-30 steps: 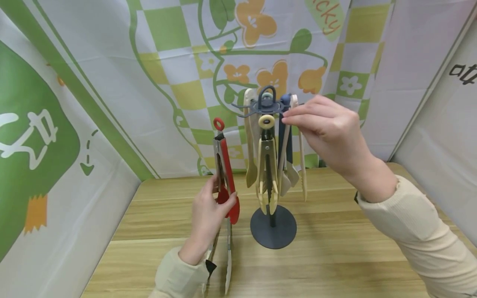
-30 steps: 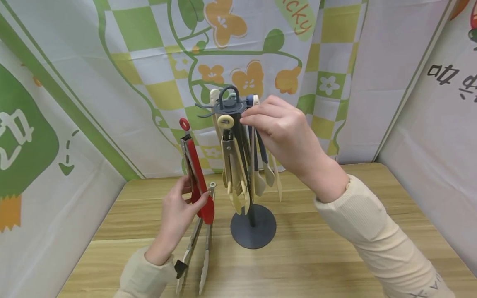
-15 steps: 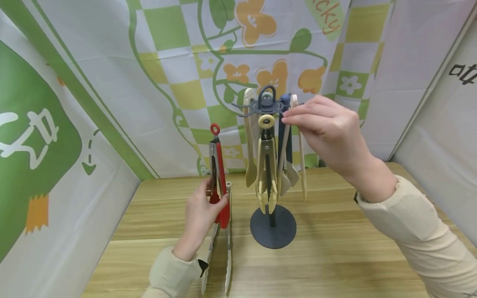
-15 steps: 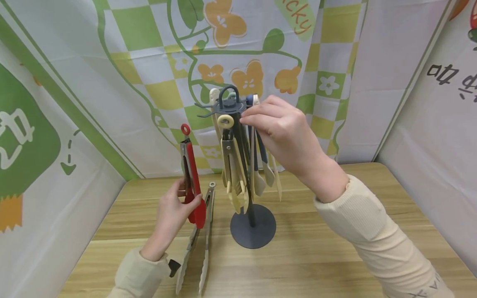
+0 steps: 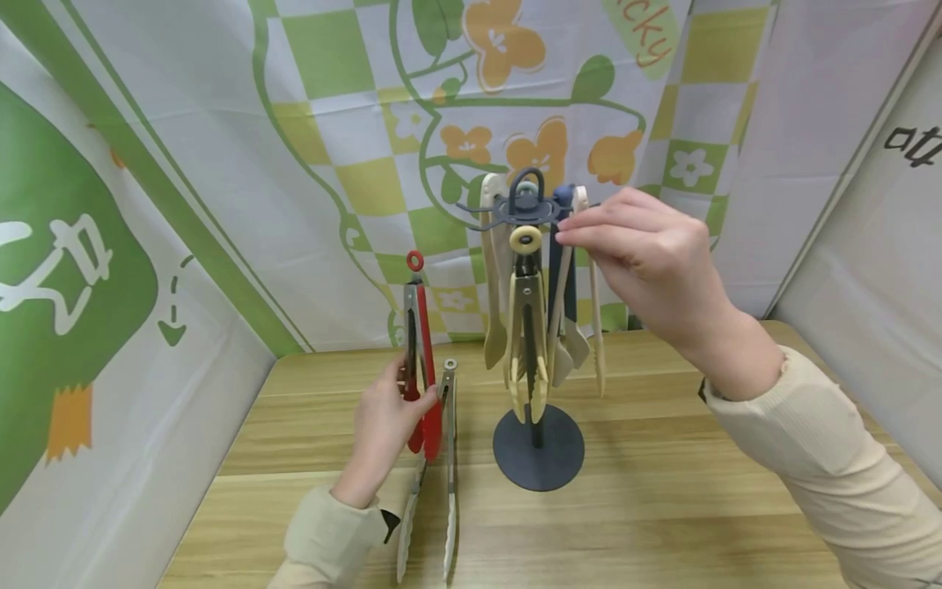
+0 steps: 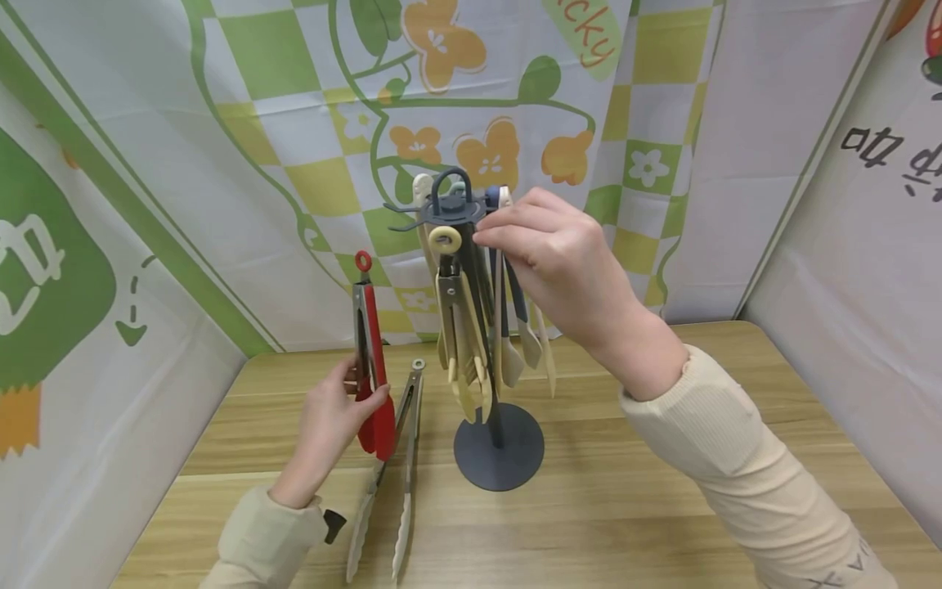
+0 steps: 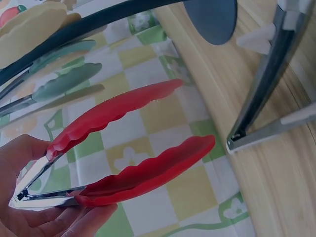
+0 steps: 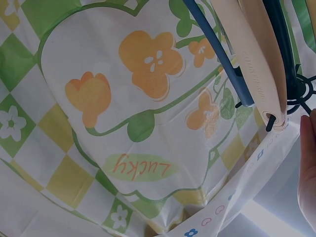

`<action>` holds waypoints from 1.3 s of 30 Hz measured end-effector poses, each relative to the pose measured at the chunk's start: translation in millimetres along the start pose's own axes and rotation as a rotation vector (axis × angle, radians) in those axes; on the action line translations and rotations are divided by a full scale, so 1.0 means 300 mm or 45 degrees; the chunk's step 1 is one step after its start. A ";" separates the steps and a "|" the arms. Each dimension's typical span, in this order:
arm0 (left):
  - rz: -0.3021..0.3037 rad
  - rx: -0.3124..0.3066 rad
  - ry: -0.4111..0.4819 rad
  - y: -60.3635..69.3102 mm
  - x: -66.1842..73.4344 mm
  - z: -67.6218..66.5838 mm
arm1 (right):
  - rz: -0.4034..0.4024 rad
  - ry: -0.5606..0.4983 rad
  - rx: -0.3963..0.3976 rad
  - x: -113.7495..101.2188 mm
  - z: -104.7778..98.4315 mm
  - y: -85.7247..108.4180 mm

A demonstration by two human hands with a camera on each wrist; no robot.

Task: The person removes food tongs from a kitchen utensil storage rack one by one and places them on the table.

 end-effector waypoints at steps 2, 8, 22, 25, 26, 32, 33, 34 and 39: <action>-0.005 -0.007 -0.016 -0.003 -0.008 -0.001 | -0.001 -0.001 0.003 0.000 0.000 0.000; -0.034 -0.033 -0.060 -0.009 -0.035 -0.005 | -0.002 0.002 0.001 0.001 0.001 0.001; -0.108 -0.115 -0.144 -0.025 -0.094 -0.015 | -0.004 -0.003 -0.004 0.003 0.001 0.000; -0.120 -0.128 -0.148 -0.025 -0.107 -0.013 | -0.003 -0.001 -0.006 0.003 0.002 0.000; -0.123 -0.134 -0.153 -0.025 -0.111 -0.012 | -0.003 0.001 -0.007 0.003 0.002 0.001; -0.160 -0.176 -0.179 -0.030 -0.138 -0.007 | -0.002 0.003 -0.007 0.003 0.002 0.003; -0.167 -0.181 -0.185 -0.030 -0.142 -0.006 | -0.001 0.002 -0.006 0.003 0.003 0.003; -0.167 -0.183 -0.193 -0.031 -0.144 -0.007 | -0.001 0.001 -0.005 0.003 0.003 0.003; -0.190 -0.198 -0.203 -0.033 -0.163 -0.005 | 0.001 0.002 -0.001 0.003 0.003 0.003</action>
Point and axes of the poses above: each hand's wrist, its own y-axis away from the middle knuckle, its own z-axis out of the palm, x = y × z, the point moved 4 cm from there along -y, towards the middle knuckle, and after that the axes turned 5 degrees about -x, right-handed, at the moved point
